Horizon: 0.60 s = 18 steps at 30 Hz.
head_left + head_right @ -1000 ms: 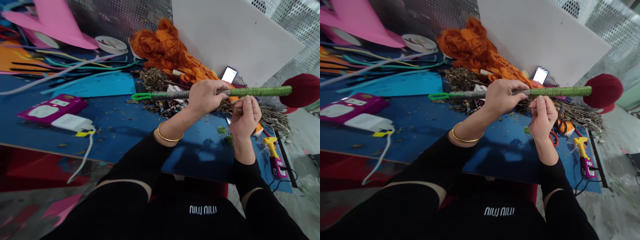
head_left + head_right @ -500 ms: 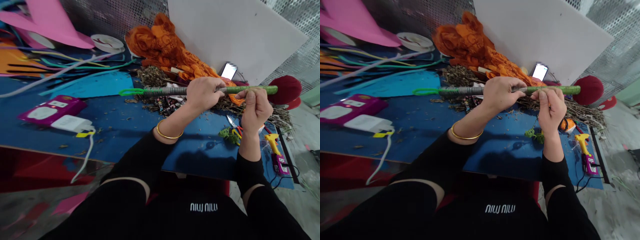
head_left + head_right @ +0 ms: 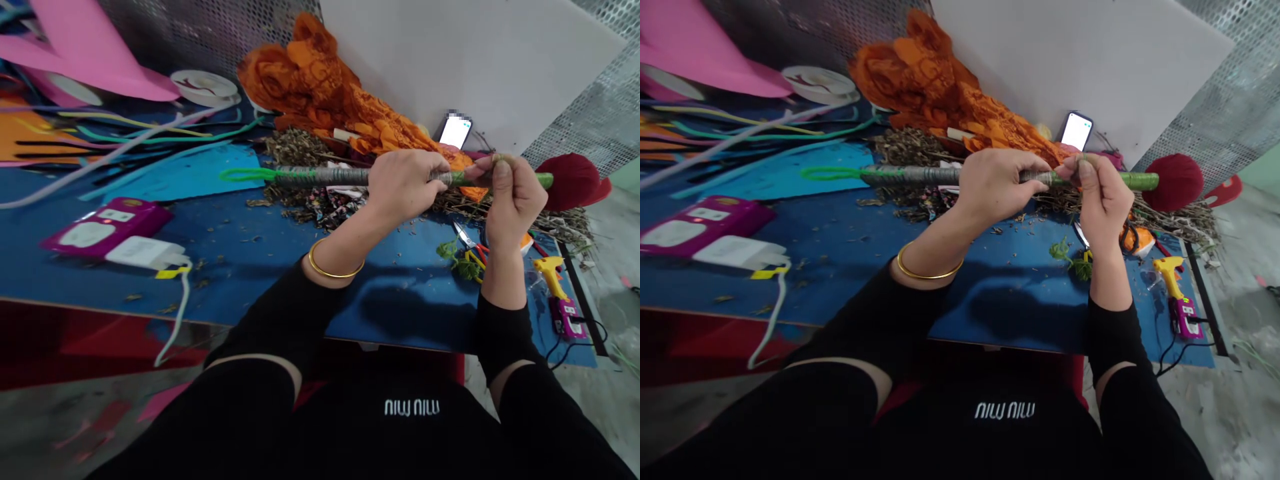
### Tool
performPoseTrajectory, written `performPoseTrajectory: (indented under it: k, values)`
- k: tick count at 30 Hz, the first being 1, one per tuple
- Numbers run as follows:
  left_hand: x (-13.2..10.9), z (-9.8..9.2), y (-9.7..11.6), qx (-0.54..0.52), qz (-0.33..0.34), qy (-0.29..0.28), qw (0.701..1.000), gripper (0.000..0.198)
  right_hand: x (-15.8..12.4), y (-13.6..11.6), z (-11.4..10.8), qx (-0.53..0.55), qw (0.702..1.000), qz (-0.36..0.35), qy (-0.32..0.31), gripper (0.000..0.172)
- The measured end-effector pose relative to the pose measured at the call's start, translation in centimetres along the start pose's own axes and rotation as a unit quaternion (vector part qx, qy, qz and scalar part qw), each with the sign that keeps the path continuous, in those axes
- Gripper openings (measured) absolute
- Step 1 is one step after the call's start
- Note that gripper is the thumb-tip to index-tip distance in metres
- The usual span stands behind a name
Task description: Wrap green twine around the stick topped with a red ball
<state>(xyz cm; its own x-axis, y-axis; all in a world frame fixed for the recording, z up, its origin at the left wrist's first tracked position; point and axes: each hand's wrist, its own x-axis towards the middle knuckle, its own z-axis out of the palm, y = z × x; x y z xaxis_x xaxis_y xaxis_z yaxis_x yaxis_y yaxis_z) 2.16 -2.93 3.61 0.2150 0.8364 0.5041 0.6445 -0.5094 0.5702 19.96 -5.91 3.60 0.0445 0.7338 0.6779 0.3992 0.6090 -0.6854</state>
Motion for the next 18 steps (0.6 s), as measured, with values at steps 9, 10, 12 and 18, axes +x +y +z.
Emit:
performPoseTrajectory:
  k: [9, 10, 12, 18]
  values:
    - [-0.4, 0.3, 0.1, 0.035, 0.044, -0.002, 0.998, 0.027, 1.0, 1.0, -0.3, 0.061, 0.998, 0.029, 0.008, 0.032]
    - [-0.4, 0.4, 0.2, 0.043, 0.052, -0.002, 0.998, 0.028, 1.0, 1.1, -0.4, 0.071, 0.997, 0.031, 0.007, 0.033]
    - [-0.5, 0.4, 0.3, 0.063, 0.079, -0.004, 0.995, 0.031, 1.1, 1.2, -0.4, 0.074, 0.997, 0.034, 0.007, 0.038]
    - [-0.3, 0.7, -0.1, 0.138, 0.16, -0.015, 0.977, 0.032, 1.0, 1.7, -1.0, 0.021, 0.998, 0.052, -0.009, 0.047]
